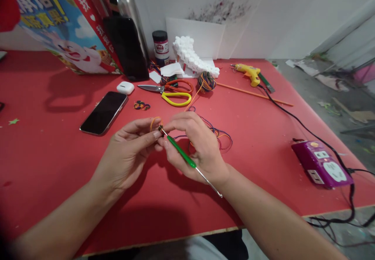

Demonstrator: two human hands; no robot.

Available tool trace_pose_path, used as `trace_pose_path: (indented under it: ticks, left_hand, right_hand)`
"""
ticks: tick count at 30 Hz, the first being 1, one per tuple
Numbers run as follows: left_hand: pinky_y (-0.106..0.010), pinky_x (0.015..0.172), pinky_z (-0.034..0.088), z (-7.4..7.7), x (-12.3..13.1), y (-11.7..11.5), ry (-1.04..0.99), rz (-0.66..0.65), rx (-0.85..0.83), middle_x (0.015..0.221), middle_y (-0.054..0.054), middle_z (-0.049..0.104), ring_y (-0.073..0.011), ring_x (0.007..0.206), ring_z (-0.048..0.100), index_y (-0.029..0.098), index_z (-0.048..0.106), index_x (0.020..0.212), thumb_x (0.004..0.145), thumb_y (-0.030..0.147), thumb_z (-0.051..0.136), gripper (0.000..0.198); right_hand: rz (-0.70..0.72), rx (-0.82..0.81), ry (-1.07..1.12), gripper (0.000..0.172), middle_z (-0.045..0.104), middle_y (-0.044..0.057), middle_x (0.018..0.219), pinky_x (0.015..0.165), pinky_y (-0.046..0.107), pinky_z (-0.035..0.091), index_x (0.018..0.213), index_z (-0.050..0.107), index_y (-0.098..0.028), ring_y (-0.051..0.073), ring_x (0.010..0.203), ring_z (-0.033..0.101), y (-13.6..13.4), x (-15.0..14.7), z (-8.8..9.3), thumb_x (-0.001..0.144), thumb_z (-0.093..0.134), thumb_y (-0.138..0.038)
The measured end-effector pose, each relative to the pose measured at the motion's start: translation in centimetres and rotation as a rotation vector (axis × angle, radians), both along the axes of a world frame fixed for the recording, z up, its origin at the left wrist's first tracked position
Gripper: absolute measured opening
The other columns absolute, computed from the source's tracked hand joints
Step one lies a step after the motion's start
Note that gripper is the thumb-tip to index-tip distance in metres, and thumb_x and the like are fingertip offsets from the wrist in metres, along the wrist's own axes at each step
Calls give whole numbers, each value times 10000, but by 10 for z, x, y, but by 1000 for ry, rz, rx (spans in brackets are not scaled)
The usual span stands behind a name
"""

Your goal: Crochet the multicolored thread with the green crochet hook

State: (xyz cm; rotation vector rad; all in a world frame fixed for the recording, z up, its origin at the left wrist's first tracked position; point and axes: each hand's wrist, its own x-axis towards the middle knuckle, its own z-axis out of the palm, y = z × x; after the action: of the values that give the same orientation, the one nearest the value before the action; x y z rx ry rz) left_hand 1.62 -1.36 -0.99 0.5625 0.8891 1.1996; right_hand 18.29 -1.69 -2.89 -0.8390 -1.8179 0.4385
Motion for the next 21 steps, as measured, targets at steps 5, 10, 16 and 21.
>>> trace_pose_path:
  ticks: [5, 10, 16, 21]
  left_hand:
    - [-201, 691, 629, -4, -1, 0, 25, 31, 69, 799, -4, 814, -111, 666, 749, 235, 878, 874, 677, 93, 912, 245]
    - [-177, 674, 623, -6, 0, 1, 12, 45, 87, 763, -7, 811, -100, 645, 745, 210, 868, 838, 665, 144, 957, 206]
    - [-160, 647, 621, -4, -1, 2, -81, 14, 46, 687, -5, 780, -106, 626, 750, 153, 815, 725, 632, 191, 996, 207]
    - [-168, 718, 629, -5, -2, 2, -142, -52, 22, 729, -13, 772, -94, 697, 736, 130, 809, 706, 702, 263, 970, 209]
  right_hand:
    - [-77, 18, -47, 173, 766, 80, 1020, 874, 401, 610, 1087, 726, -268, 236, 963, 730, 2, -1, 1, 952, 682, -171]
    - [-76, 130, -131, 209, 744, 82, 1041, 852, 353, 621, 1163, 724, -234, 206, 955, 728, 3, 3, -3, 969, 700, -162]
    - [-88, 149, -147, 243, 752, 104, 1105, 894, 359, 634, 1199, 718, -215, 216, 1003, 744, 2, 3, -3, 968, 689, -145]
    - [-65, 118, -148, 257, 768, 106, 1135, 898, 382, 651, 1222, 720, -235, 222, 1017, 764, 3, 2, -2, 989, 654, -149]
